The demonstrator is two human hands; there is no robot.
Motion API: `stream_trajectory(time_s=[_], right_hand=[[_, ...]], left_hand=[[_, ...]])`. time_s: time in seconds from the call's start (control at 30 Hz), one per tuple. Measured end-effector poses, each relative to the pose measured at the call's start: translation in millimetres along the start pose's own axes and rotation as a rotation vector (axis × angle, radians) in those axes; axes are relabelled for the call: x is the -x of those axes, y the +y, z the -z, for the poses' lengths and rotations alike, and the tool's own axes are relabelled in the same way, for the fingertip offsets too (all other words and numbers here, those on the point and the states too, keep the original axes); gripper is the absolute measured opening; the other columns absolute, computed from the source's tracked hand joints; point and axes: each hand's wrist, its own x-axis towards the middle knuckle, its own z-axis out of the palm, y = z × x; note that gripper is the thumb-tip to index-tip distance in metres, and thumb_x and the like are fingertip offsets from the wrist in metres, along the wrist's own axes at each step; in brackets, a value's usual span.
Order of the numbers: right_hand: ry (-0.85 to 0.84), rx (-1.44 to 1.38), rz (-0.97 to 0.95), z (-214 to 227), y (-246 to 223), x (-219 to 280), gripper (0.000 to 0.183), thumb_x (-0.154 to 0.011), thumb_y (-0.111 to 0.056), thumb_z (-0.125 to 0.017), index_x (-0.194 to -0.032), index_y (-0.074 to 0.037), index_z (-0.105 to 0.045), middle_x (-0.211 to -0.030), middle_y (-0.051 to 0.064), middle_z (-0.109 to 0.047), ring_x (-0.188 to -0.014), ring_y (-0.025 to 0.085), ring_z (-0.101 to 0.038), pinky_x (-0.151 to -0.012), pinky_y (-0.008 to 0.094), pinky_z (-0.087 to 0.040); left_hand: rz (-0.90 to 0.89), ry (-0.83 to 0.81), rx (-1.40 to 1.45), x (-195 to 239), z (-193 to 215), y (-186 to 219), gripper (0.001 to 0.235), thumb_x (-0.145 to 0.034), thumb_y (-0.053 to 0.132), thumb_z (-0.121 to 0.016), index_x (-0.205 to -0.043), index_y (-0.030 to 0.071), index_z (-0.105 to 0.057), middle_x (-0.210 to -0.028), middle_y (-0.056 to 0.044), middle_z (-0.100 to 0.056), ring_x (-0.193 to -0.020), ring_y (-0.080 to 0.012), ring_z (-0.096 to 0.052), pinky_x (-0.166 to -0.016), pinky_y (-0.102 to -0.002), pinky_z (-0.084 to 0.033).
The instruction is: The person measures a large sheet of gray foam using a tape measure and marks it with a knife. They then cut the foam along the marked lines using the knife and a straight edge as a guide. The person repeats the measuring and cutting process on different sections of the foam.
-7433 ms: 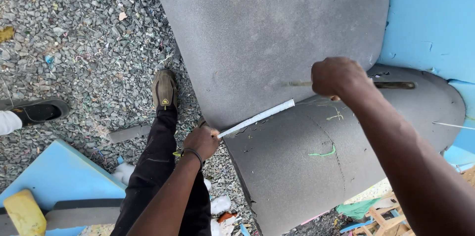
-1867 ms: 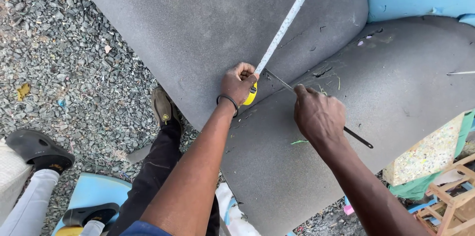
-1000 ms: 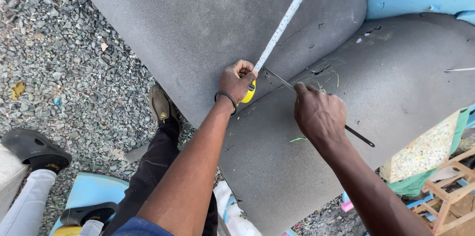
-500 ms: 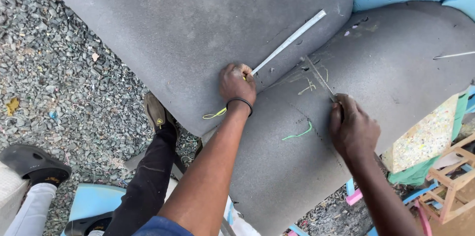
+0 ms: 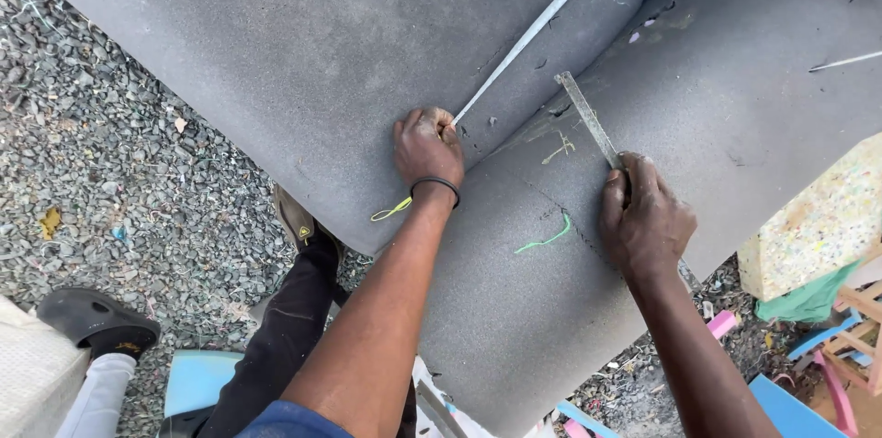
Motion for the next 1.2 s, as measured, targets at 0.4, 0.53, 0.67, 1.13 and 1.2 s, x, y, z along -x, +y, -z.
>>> stream_trajectory(time_s=[0.4,0.53,0.67,1.13,1.2], right_hand=[[-0.040,0.008,-0.028,4,-3,-2,0.033,-0.133,-0.037,-0.066,-0.149,-0.020,-0.089,-0.086,0.016,-0.082,-0.077,0.045,-0.088,-0.071,0.055,-0.067],[-0.072,-0.001,-0.031,14,-8,-7,0.032,-0.133,-0.038,-0.065,-0.149,-0.021,-0.087,-0.086,0.014,-0.082,-0.077,0.044,-0.088,-0.071,0.055,-0.068],[-0.291,0.028,-0.144,34,-16,-28,0.034,-0.127,-0.043,-0.062,-0.150,-0.030,-0.083,-0.098,0.015,-0.086,-0.087,0.051,-0.090,-0.082,0.065,-0.072],[-0.161,0.465,0.011,-47,72,-245,0.035,-0.114,-0.026,-0.068,-0.129,-0.040,-0.096,-0.103,-0.004,-0.088,-0.087,0.033,-0.093,-0.076,0.048,-0.072],[-0.183,0.432,0.000,-45,64,-245,0.034,-0.114,-0.027,-0.072,-0.132,-0.038,-0.098,-0.106,-0.001,-0.090,-0.088,0.034,-0.092,-0.075,0.049,-0.073]], left_hand=[[0.002,-0.099,0.017,-13,1,-12,0.021,-0.088,0.012,-0.094,-0.089,0.029,-0.081,-0.095,0.005,-0.077,-0.112,-0.0313,-0.081,-0.103,-0.052,-0.072],[-0.002,-0.116,0.021,-16,3,-14,0.020,-0.088,0.012,-0.095,-0.090,0.028,-0.083,-0.093,0.005,-0.078,-0.112,-0.0312,-0.081,-0.104,-0.052,-0.072],[-0.008,-0.170,-0.009,-16,-1,-21,0.019,-0.091,0.014,-0.093,-0.090,0.029,-0.081,-0.097,0.004,-0.078,-0.114,-0.0348,-0.082,-0.103,-0.056,-0.072],[0.056,-0.217,-0.102,-21,-7,-17,0.015,-0.091,0.019,-0.092,-0.088,0.031,-0.083,-0.101,0.003,-0.081,-0.116,-0.0363,-0.082,-0.104,-0.055,-0.072],[0.079,-0.231,-0.084,-19,4,-8,0.012,-0.093,0.015,-0.092,-0.092,0.027,-0.087,-0.104,0.000,-0.083,-0.116,-0.0378,-0.082,-0.104,-0.057,-0.071]])
